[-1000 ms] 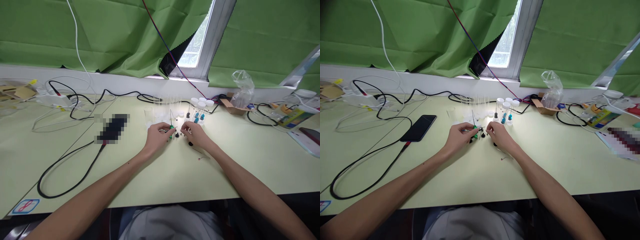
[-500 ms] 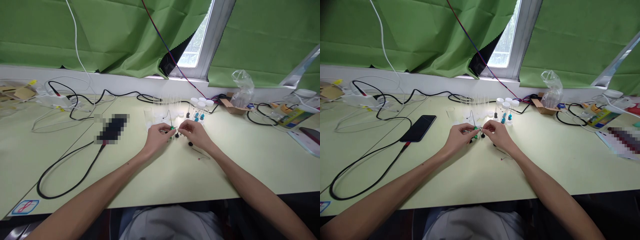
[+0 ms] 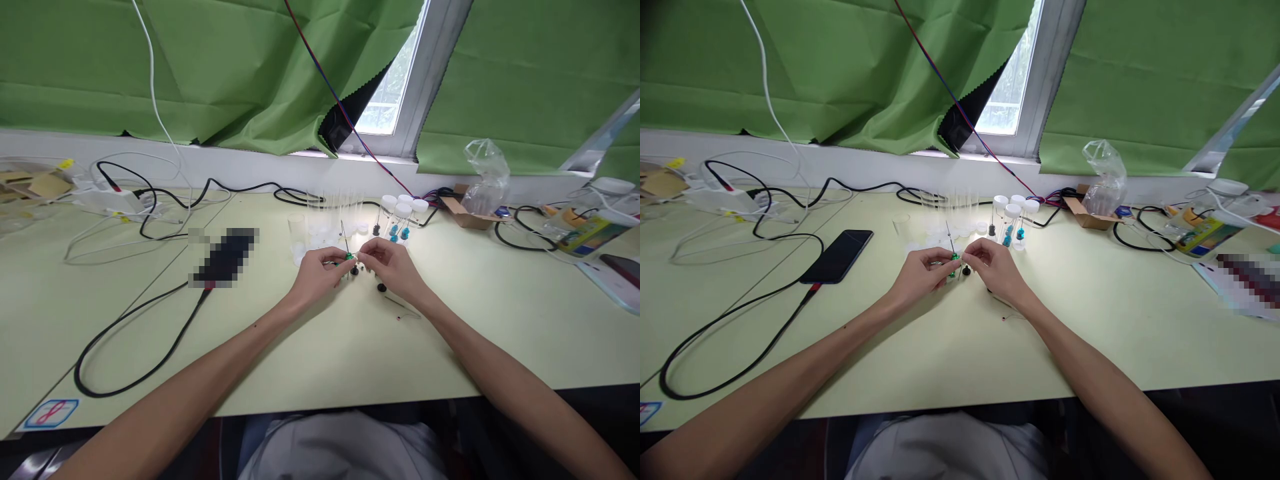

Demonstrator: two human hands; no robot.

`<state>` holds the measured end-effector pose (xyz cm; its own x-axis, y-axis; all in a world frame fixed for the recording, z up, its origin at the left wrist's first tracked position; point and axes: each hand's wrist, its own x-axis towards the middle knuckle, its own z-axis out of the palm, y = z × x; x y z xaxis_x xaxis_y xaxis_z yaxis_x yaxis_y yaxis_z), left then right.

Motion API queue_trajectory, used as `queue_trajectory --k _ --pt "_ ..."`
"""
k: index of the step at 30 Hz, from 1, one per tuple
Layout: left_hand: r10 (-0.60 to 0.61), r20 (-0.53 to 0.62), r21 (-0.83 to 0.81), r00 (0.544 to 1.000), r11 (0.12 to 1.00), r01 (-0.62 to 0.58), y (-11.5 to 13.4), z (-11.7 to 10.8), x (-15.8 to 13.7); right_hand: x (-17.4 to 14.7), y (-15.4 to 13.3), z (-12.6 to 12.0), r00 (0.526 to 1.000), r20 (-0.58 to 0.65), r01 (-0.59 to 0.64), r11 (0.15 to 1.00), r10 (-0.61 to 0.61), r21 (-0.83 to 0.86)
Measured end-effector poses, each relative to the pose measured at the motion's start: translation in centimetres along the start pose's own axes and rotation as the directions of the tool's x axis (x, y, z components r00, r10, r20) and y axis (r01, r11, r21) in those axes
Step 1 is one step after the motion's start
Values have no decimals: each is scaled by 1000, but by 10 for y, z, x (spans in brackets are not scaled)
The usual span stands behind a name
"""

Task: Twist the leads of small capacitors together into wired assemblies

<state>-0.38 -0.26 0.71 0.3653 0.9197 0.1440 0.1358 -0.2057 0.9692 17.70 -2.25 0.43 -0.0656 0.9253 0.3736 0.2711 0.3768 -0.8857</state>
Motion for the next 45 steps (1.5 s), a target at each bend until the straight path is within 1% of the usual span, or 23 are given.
queue_trajectory --k 8,16,26,31,40,45 --pt "6 17 -6 1000 1000 -5 0 0 -1 -1 -4 0 1000 2 -6 1000 6 -15" --pt "34 44 26 998 999 -35 2 2 -2 -2 -1 0 1000 7 29 998 -29 -51" --pt "43 67 85 997 995 -49 1 3 -3 -3 1 -2 996 76 58 982 -45 -179" --pt "43 81 105 996 993 -52 0 4 -4 -3 -1 -3 991 124 68 977 -43 -204" --pt "37 98 126 995 991 -49 1 5 -4 -4 -4 -5 987 157 78 946 -29 -315" --pt "45 101 154 994 986 -60 2 5 -4 -4 -6 -5 981 190 99 935 -35 -340"
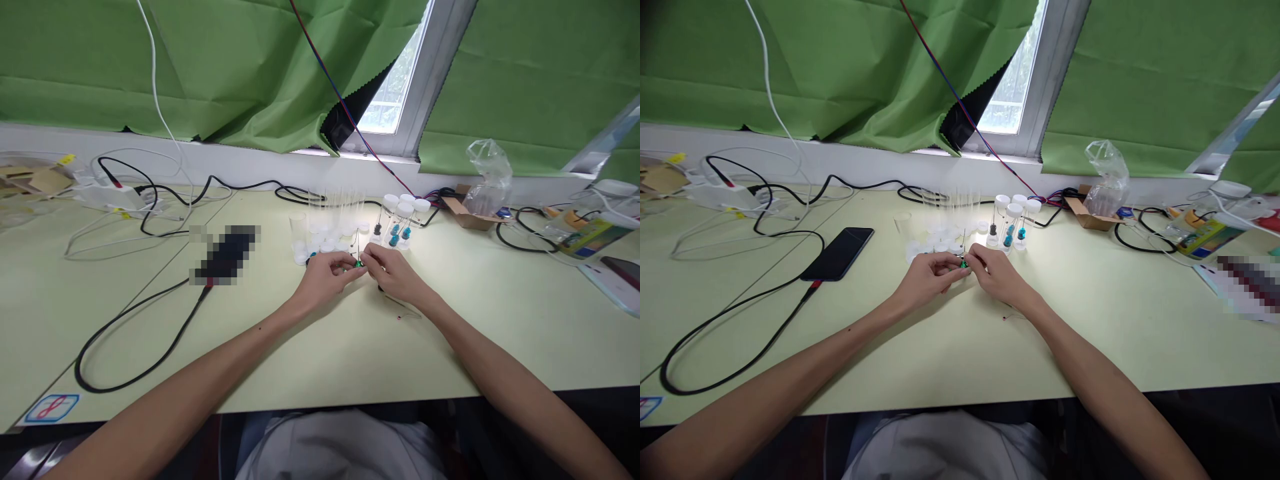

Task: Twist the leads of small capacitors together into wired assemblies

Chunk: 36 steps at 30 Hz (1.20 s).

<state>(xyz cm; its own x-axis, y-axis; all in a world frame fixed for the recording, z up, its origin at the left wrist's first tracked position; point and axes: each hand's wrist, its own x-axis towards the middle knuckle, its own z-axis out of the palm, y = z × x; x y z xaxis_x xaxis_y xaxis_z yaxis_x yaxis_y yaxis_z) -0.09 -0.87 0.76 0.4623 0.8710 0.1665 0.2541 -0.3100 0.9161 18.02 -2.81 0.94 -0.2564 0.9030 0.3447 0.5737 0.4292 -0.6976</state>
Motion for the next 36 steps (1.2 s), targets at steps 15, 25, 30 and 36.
queue_trajectory --k 15,25,30,36 --pt "-12 73 -74 997 997 17 -5 2 -1 0 4 -2 999 19 41 999 -41 -5" --pt "-51 99 -127 994 990 64 -4 4 -2 0 3 0 1000 4 26 998 -26 -51" --pt "-61 104 -144 993 987 76 -3 4 -3 0 5 1 1000 -20 21 997 -22 -74" --pt "-56 107 -142 993 987 71 -2 3 -3 1 6 2 1000 -30 -4 999 3 -47"
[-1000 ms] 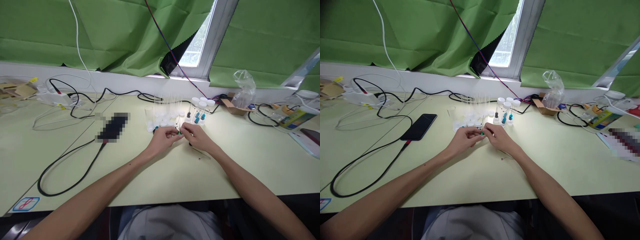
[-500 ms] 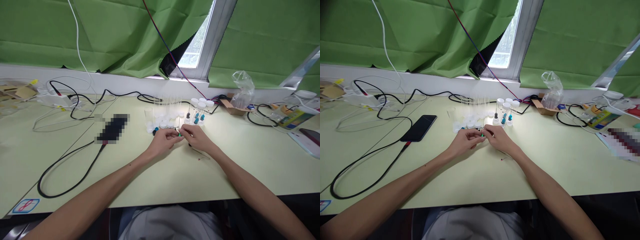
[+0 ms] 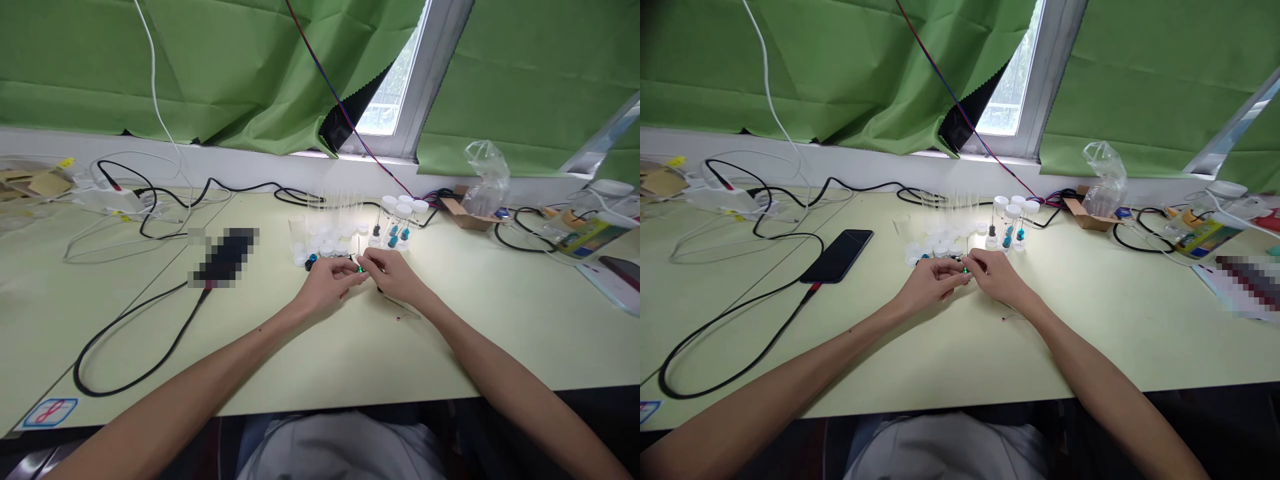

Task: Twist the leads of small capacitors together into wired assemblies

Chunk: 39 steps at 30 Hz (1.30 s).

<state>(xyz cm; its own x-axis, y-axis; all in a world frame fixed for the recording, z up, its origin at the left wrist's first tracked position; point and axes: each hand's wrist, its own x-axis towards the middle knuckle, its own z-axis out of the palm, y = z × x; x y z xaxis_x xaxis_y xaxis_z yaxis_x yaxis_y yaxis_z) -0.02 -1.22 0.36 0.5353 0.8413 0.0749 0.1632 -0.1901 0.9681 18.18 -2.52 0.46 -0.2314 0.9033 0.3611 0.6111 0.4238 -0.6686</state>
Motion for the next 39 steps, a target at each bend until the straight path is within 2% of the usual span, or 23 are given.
queue_trajectory --k 14,22,30,33,35,37,39 --pt "-21 7 -43 1000 999 22 0 1 1 1 1 1 998 13 -64 995 64 78" --pt "-54 -145 -134 988 990 35 -2 -1 6 2 3 -1 999 -6 -51 999 51 -7" --pt "-39 -149 -148 988 989 17 -1 0 5 3 5 -5 999 -7 -37 997 36 -62" --pt "-66 -161 -154 985 987 41 3 1 4 4 5 -19 999 -3 -51 992 51 -114" --pt "-78 -166 -148 983 987 53 4 2 3 2 4 -37 996 32 -73 975 82 -208" --pt "-73 -158 -141 985 989 51 4 3 3 -6 2 -59 976 179 -54 931 126 -362" --pt "-61 -147 -134 987 990 41 2 4 2 -17 -2 -79 921 288 -101 874 263 -475"
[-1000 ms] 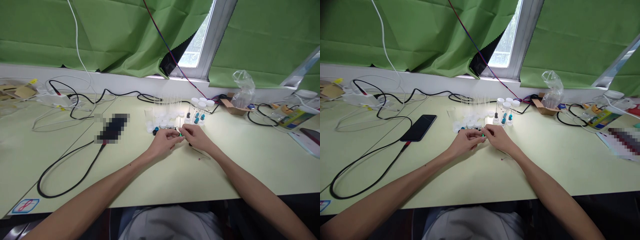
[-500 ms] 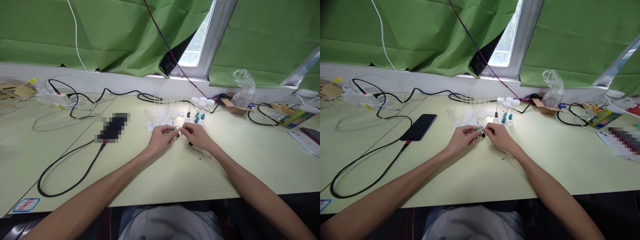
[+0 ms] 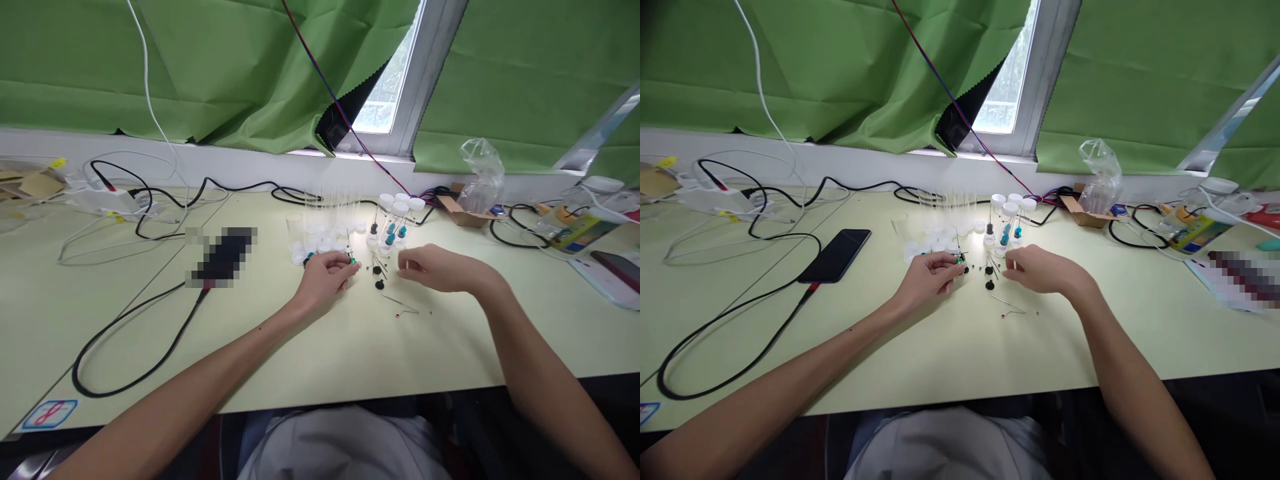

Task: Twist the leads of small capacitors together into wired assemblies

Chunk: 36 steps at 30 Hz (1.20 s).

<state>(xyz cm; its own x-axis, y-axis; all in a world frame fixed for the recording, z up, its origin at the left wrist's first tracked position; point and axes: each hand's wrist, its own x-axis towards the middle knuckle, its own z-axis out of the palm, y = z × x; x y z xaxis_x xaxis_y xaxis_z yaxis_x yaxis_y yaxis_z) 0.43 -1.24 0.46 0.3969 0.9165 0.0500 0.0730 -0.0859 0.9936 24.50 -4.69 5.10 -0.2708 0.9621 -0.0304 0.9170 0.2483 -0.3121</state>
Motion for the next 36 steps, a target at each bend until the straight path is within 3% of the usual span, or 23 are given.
queue_trajectory --k 4,11,17,22,25,31,36 --pt "4 15 5 1000 1000 -4 -4 1 0 -29 7 -11 952 212 -198 972 221 -127" --pt "7 33 10 999 1000 -7 -3 3 -1 -32 7 8 831 375 -377 912 411 -163" --pt "-11 26 5 1000 1000 11 -5 5 -1 -37 -8 21 805 341 -435 874 486 -217" --pt "-16 33 4 999 1000 16 -5 6 -2 -42 -32 22 786 309 -418 828 535 -373" --pt "-9 33 -1 999 1000 9 -6 7 -2 -41 -41 29 802 232 -421 796 550 -434" --pt "-5 22 0 1000 1000 5 -11 9 -3 -39 -45 49 754 160 -540 740 637 -400" --pt "-7 27 -18 1000 1000 8 -12 9 -3 -43 -46 61 750 76 -590 717 657 -372"
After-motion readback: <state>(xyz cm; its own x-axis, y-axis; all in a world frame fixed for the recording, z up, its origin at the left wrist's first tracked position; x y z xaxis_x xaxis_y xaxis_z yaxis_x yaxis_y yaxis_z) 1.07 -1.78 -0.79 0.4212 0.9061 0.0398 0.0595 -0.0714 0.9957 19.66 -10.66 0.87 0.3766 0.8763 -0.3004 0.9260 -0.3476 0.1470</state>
